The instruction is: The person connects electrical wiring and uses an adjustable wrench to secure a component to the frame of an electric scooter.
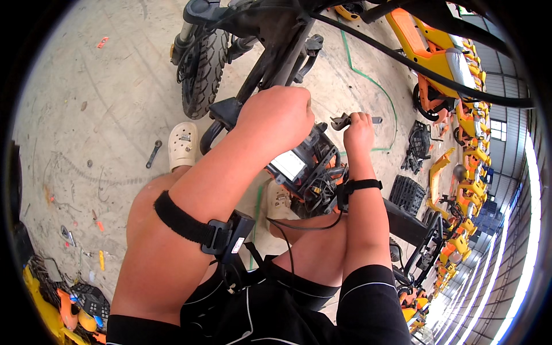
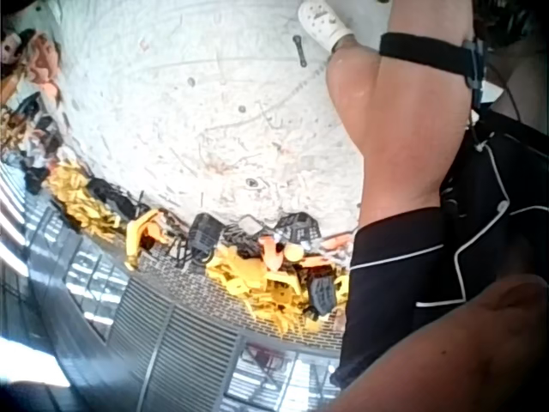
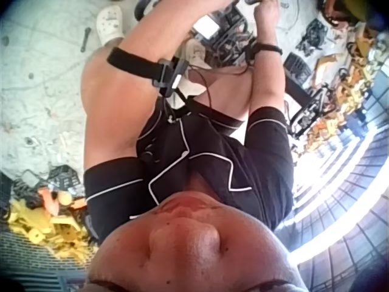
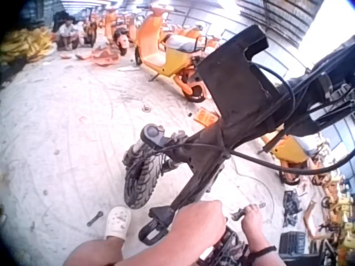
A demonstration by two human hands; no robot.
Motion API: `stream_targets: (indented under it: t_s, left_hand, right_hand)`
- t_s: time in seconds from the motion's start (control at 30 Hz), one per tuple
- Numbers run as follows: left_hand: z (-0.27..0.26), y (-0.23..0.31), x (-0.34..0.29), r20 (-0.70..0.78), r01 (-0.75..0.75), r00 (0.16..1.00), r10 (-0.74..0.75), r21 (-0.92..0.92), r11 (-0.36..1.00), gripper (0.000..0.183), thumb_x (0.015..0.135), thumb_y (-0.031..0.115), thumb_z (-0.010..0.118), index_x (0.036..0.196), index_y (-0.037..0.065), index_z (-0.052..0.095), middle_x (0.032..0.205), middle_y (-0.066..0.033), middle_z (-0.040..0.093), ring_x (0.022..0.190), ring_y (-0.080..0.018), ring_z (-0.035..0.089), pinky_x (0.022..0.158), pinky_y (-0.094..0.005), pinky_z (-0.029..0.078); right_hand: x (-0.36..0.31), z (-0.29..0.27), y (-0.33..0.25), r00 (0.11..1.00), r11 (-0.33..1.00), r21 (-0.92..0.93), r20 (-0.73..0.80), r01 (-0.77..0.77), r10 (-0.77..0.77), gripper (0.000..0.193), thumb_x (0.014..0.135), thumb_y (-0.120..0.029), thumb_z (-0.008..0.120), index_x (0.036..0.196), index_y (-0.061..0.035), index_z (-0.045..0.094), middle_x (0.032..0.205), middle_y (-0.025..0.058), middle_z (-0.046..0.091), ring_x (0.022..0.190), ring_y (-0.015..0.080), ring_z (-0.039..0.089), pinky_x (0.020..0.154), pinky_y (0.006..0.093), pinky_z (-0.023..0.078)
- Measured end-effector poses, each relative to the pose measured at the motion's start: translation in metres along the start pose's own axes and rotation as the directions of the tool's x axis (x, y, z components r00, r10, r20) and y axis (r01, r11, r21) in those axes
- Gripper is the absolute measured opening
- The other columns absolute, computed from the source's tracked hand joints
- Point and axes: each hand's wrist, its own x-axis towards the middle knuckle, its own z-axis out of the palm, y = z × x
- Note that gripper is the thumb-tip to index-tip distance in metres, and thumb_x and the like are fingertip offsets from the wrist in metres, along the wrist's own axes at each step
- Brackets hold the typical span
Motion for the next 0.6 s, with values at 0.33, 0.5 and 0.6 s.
stream_targets:
  t_s: [0.33, 0.5, 0.6]
  left_hand:
    - [-0.001, 0.001, -0.001, -0.001, 0.005, 1.000, -0.005, 0.016, 1.000, 0.023, 0.090, 0.020, 0.058, 0.096, 0.005, 0.074, 0.093, -0.0184, 0.073, 0.092, -0.0363, 0.071, 0.081, -0.0464, 0.056]
    - [0.001, 0.004, -0.001, 0.027, 0.002, 1.000, -0.003, 0.021, 1.000, 0.023, 0.091, 0.021, 0.058, 0.098, 0.005, 0.074, 0.094, -0.0184, 0.073, 0.092, -0.0364, 0.071, 0.082, -0.0464, 0.056]
    - [0.004, 0.005, -0.001, 0.039, 0.015, 0.999, -0.016, 0.027, 1.000, 0.023, 0.091, 0.021, 0.058, 0.098, 0.006, 0.074, 0.095, -0.0177, 0.073, 0.092, -0.0359, 0.071, 0.082, -0.0463, 0.056]
  right_hand:
    - [0.009, -0.040, -0.023, 0.337, 0.397, 0.202, 0.890, -0.896, 0.307, 0.019, 0.092, -0.014, 0.060, 0.095, 0.0037, 0.066, 0.079, 0.0131, 0.074, 0.060, 0.0202, 0.070, 0.050, 0.0340, 0.052]
    - [-0.001, -0.038, -0.020, 0.261, 0.291, 0.176, 0.921, -0.941, 0.290, 0.017, 0.093, -0.013, 0.060, 0.094, 0.0026, 0.066, 0.080, 0.0128, 0.075, 0.060, 0.0190, 0.069, 0.047, 0.0312, 0.048]
    - [-0.003, -0.039, -0.018, 0.262, 0.299, 0.176, 0.925, -0.938, 0.276, 0.017, 0.093, -0.013, 0.059, 0.095, 0.0027, 0.066, 0.080, 0.0127, 0.075, 0.060, 0.0185, 0.069, 0.046, 0.0311, 0.047]
